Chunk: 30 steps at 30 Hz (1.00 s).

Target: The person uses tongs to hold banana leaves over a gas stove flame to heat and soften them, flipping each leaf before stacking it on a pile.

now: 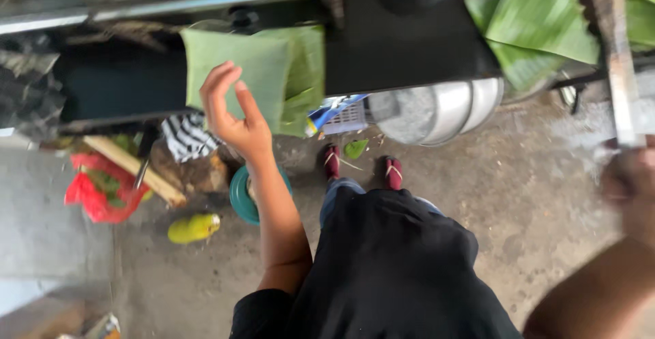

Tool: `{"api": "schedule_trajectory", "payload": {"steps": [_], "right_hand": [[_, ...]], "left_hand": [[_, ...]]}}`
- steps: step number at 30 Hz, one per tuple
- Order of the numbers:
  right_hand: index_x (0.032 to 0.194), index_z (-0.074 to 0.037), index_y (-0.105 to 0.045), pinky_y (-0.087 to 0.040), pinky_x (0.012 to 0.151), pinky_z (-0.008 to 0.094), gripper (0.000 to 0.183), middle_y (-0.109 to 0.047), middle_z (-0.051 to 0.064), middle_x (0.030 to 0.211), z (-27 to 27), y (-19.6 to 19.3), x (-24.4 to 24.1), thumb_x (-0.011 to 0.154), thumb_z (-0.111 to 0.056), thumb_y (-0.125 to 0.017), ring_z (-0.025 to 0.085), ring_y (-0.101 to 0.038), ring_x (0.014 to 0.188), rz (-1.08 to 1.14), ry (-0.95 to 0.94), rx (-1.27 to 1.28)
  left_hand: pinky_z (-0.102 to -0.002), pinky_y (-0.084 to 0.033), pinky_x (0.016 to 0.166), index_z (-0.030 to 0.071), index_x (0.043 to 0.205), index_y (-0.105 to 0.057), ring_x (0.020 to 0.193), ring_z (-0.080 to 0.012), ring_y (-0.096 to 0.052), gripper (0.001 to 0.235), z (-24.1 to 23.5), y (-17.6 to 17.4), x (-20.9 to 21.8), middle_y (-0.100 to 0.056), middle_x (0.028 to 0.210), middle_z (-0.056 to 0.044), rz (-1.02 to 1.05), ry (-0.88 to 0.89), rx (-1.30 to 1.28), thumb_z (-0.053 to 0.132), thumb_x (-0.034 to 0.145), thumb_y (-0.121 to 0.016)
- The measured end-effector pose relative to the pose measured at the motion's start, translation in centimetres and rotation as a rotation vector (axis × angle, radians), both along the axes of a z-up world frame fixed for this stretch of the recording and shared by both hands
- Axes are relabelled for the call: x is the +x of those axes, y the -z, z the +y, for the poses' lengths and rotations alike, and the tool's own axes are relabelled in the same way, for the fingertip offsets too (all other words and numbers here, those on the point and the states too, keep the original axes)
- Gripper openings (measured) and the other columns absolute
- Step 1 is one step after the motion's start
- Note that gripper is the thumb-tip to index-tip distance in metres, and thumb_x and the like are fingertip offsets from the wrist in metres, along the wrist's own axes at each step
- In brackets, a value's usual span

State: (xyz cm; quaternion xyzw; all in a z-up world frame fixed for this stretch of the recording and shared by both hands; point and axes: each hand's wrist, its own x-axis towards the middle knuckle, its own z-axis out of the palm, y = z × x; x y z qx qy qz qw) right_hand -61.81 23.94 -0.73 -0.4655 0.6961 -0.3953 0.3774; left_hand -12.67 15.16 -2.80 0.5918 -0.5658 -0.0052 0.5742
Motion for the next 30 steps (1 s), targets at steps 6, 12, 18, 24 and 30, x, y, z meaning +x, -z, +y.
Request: {"api": "schedule_trajectory", "payload": {"steps": [6, 12, 18, 24, 30], "right_hand": [[0.112, 0.000, -0.057, -0.038, 0.059, 0.024, 0.030, -0.056, 0.003, 0.085, -2.2, 5.0, 13.6, 0.115, -0.026, -0.043, 0.009, -0.046, 0.066, -0.457, -0.122, 0.036], [0.114, 0.004, -0.056, -0.035, 0.060, 0.023, 0.031, -0.049, 0.003, 0.080, -4.9, 4.2, 17.3, 0.116, -0.026, -0.045, 0.007, -0.039, 0.066, -0.420, -0.390, -0.065], [0.114, 0.004, -0.056, -0.032, 0.056, 0.020, 0.031, -0.046, 0.001, 0.081, -6.1, 4.0, 19.1, 0.116, -0.026, -0.047, 0.004, -0.038, 0.070, -0.434, -0.359, -0.013], [0.114, 0.003, -0.057, -0.032, 0.055, 0.020, 0.031, -0.048, 0.000, 0.079, -5.4, 4.3, 20.1, 0.115, -0.027, -0.047, 0.004, -0.037, 0.065, -0.394, -0.284, -0.008], [0.112, 0.004, -0.058, -0.036, 0.055, 0.021, 0.026, -0.052, 0.000, 0.078, -4.3, 4.5, 20.5, 0.112, -0.020, -0.048, 0.004, -0.041, 0.064, -0.257, -0.301, 0.007]], "left_hand": [[-0.061, -0.032, 0.114, 0.009, 0.143, -0.051, 0.142, -0.0383, -0.044, 0.084, 1.6, 2.4, 3.2, -0.053, 0.149, -0.017, -0.339, 0.148, 0.467, 0.031, 0.074, -0.092], [-0.060, -0.041, 0.102, 0.010, 0.142, -0.057, 0.134, -0.0392, -0.053, 0.078, 3.3, 4.2, 4.7, -0.058, 0.147, -0.019, -0.605, 0.061, 0.574, 0.014, 0.068, -0.083], [-0.036, -0.058, 0.067, 0.011, 0.104, -0.077, 0.080, -0.0275, -0.075, 0.012, 2.7, 3.5, 8.8, -0.076, 0.097, -0.007, -0.384, -0.106, 0.269, 0.013, 0.092, -0.077], [-0.036, -0.059, 0.083, 0.016, 0.102, -0.075, 0.092, -0.0197, -0.074, 0.011, -0.6, 4.5, 5.4, -0.078, 0.101, 0.000, -0.300, 0.161, 0.299, 0.018, 0.094, -0.082], [-0.065, -0.037, 0.109, 0.013, 0.120, -0.071, 0.130, -0.0296, -0.050, 0.063, -1.7, 7.0, 5.7, -0.060, 0.139, -0.009, -0.705, 0.215, 0.542, 0.015, 0.058, -0.084]]}}
